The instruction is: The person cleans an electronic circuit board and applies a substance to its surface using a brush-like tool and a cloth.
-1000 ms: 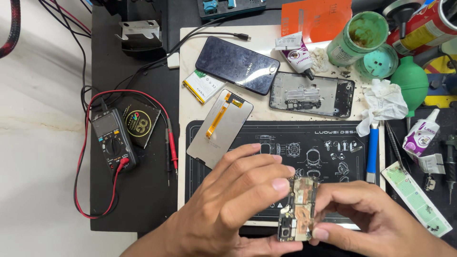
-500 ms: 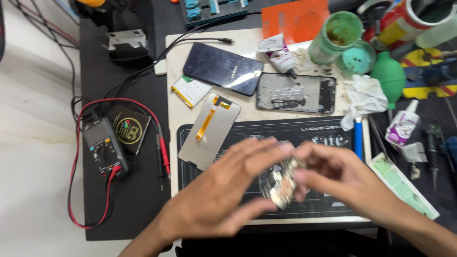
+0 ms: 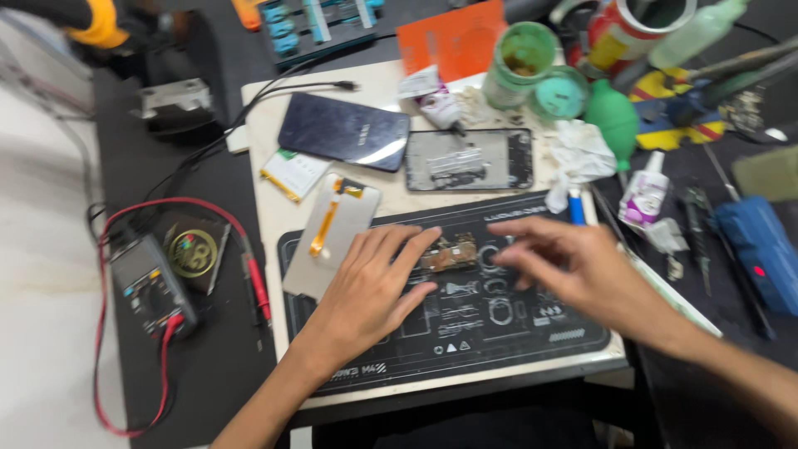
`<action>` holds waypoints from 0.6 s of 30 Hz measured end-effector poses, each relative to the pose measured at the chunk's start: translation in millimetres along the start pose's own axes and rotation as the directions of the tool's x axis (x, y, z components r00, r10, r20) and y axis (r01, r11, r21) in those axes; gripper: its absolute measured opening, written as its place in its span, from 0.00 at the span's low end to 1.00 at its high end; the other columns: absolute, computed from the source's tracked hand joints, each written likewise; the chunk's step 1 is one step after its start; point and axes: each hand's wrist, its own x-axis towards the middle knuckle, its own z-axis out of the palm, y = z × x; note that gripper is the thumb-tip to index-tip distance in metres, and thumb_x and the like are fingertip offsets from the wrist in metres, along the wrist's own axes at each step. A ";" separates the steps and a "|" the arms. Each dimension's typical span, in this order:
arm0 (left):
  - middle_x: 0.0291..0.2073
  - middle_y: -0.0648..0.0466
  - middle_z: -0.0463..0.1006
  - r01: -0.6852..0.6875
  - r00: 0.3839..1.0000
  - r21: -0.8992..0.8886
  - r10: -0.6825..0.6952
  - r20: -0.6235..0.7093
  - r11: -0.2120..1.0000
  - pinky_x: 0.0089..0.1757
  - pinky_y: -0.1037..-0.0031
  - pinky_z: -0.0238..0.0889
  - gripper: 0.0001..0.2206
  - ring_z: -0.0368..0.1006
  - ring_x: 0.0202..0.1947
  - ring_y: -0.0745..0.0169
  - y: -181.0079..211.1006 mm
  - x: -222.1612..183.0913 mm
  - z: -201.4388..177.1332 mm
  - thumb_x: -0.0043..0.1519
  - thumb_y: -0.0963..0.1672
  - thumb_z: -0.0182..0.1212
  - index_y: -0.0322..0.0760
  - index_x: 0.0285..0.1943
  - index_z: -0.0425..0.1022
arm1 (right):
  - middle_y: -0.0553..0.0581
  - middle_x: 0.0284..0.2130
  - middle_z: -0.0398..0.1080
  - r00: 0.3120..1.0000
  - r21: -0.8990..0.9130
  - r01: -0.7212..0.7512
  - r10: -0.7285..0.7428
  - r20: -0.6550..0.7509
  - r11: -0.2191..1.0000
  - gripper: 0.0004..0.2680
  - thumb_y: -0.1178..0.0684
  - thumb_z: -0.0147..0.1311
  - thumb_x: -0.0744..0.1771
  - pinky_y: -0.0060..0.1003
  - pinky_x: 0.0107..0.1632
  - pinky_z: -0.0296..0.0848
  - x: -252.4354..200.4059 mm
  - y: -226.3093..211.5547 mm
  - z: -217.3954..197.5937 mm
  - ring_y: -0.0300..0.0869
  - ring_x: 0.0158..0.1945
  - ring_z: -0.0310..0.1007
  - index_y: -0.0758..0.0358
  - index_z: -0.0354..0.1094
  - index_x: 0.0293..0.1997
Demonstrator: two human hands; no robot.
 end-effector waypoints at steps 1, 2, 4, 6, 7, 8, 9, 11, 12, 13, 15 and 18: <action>0.55 0.43 0.72 -0.005 1.000 0.010 0.005 -0.007 1.000 0.56 0.56 0.60 0.28 0.67 0.57 0.42 -0.1 -0.2 3.9 0.57 0.45 0.69 0.34 0.67 0.66 | 0.50 0.32 0.82 0.998 -0.106 0.016 -0.023 -0.061 0.994 0.12 0.52 0.57 0.65 0.31 0.33 0.77 -4.1 -1.9 -11.2 0.35 0.28 0.79 0.58 0.75 0.52; 0.54 0.44 0.72 -0.009 1.000 0.018 0.009 -0.011 1.000 0.56 0.56 0.61 0.28 0.67 0.56 0.42 0.4 -0.6 7.9 0.56 0.44 0.69 0.34 0.66 0.67 | 0.50 0.28 0.82 0.992 -0.211 0.020 -0.046 -0.118 0.977 0.09 0.52 0.58 0.65 0.30 0.32 0.77 -8.3 -3.4 -21.1 0.34 0.27 0.79 0.58 0.78 0.47; 0.53 0.44 0.73 -0.024 0.999 0.052 0.025 -0.023 0.998 0.55 0.56 0.61 0.26 0.68 0.55 0.43 0.4 0.1 16.0 0.56 0.44 0.69 0.33 0.64 0.70 | 0.53 0.29 0.78 0.956 -0.469 -0.204 0.072 -0.284 0.860 0.09 0.49 0.58 0.67 0.35 0.33 0.74 -17.1 -6.7 -45.1 0.39 0.28 0.75 0.61 0.80 0.44; 0.51 0.44 0.74 -0.040 0.998 0.111 0.045 -0.044 0.993 0.54 0.56 0.62 0.24 0.68 0.53 0.44 -0.5 1.1 22.3 0.57 0.44 0.69 0.32 0.62 0.72 | 0.55 0.29 0.77 0.937 -0.552 -0.235 0.034 -0.349 0.800 0.08 0.49 0.59 0.66 0.37 0.33 0.73 -24.4 -6.1 -56.0 0.41 0.28 0.75 0.63 0.78 0.41; 0.51 0.45 0.75 -0.051 0.996 0.113 0.058 -0.061 0.992 0.54 0.56 0.62 0.23 0.69 0.53 0.45 -0.7 1.0 24.5 0.57 0.43 0.69 0.32 0.62 0.72 | 0.55 0.29 0.78 0.944 -0.536 -0.150 -0.042 -0.328 0.831 0.07 0.50 0.60 0.65 0.37 0.31 0.74 -26.0 -3.8 -59.4 0.41 0.28 0.77 0.62 0.76 0.41; 0.50 0.45 0.75 -0.062 0.994 0.118 0.071 -0.078 0.991 0.54 0.57 0.62 0.22 0.70 0.53 0.46 -0.6 0.9 26.7 0.58 0.42 0.68 0.32 0.62 0.73 | 0.56 0.30 0.78 0.943 -0.516 -0.060 -0.121 -0.310 0.854 0.07 0.51 0.61 0.64 0.37 0.30 0.75 -26.1 0.1 -60.8 0.40 0.29 0.79 0.62 0.74 0.40; 0.50 0.46 0.76 -0.073 0.992 0.123 0.085 -0.096 0.990 0.54 0.57 0.63 0.21 0.70 0.53 0.47 -0.3 0.9 28.7 0.58 0.42 0.68 0.32 0.61 0.73 | 0.58 0.28 0.77 0.941 -0.521 -0.041 -0.142 -0.307 0.853 0.08 0.51 0.62 0.64 0.40 0.31 0.74 -25.8 5.9 -56.4 0.45 0.29 0.78 0.63 0.72 0.41; 0.50 0.45 0.76 -0.099 0.987 0.135 0.114 -0.109 0.986 0.53 0.58 0.63 0.21 0.71 0.52 0.46 1.1 0.7 31.0 0.58 0.41 0.68 0.32 0.61 0.73 | 0.63 0.26 0.75 0.937 -0.524 -0.009 -0.176 -0.302 0.852 0.12 0.51 0.64 0.63 0.46 0.32 0.72 -26.5 19.3 -39.6 0.54 0.30 0.76 0.66 0.68 0.43; 0.49 0.45 0.76 -0.108 0.985 0.147 0.126 -0.119 0.983 0.53 0.58 0.64 0.21 0.71 0.51 0.46 2.0 1.2 31.0 0.58 0.41 0.67 0.31 0.61 0.73 | 0.64 0.27 0.74 0.925 -0.532 0.057 -0.245 -0.290 0.845 0.13 0.51 0.63 0.63 0.47 0.32 0.71 -23.3 24.4 -35.2 0.55 0.31 0.76 0.67 0.66 0.43; 0.49 0.45 0.76 -0.105 0.985 0.140 0.122 -0.120 0.985 0.52 0.58 0.64 0.21 0.71 0.50 0.46 3.2 2.5 31.3 0.58 0.41 0.68 0.31 0.61 0.73 | 0.65 0.27 0.73 0.908 -0.541 0.121 -0.313 -0.278 0.832 0.13 0.52 0.63 0.63 0.47 0.32 0.71 -19.6 28.5 -30.6 0.57 0.31 0.75 0.69 0.64 0.44; 0.47 0.46 0.75 -0.090 0.988 0.129 0.105 -0.114 0.987 0.51 0.59 0.65 0.22 0.71 0.49 0.46 6.3 2.4 28.9 0.57 0.41 0.69 0.32 0.61 0.74 | 0.65 0.26 0.71 0.929 -0.504 0.136 -0.287 -0.234 0.853 0.13 0.54 0.61 0.63 0.46 0.32 0.70 -19.8 33.9 -28.2 0.55 0.30 0.74 0.69 0.62 0.46; 0.47 0.46 0.76 -0.098 0.987 0.100 0.110 -0.119 0.990 0.50 0.59 0.65 0.21 0.71 0.48 0.46 8.5 4.6 26.8 0.56 0.41 0.69 0.31 0.59 0.74 | 0.64 0.23 0.71 0.992 -0.400 -0.014 -0.039 -0.124 0.916 0.11 0.57 0.59 0.65 0.43 0.32 0.70 -26.9 40.4 -39.1 0.50 0.27 0.71 0.64 0.68 0.50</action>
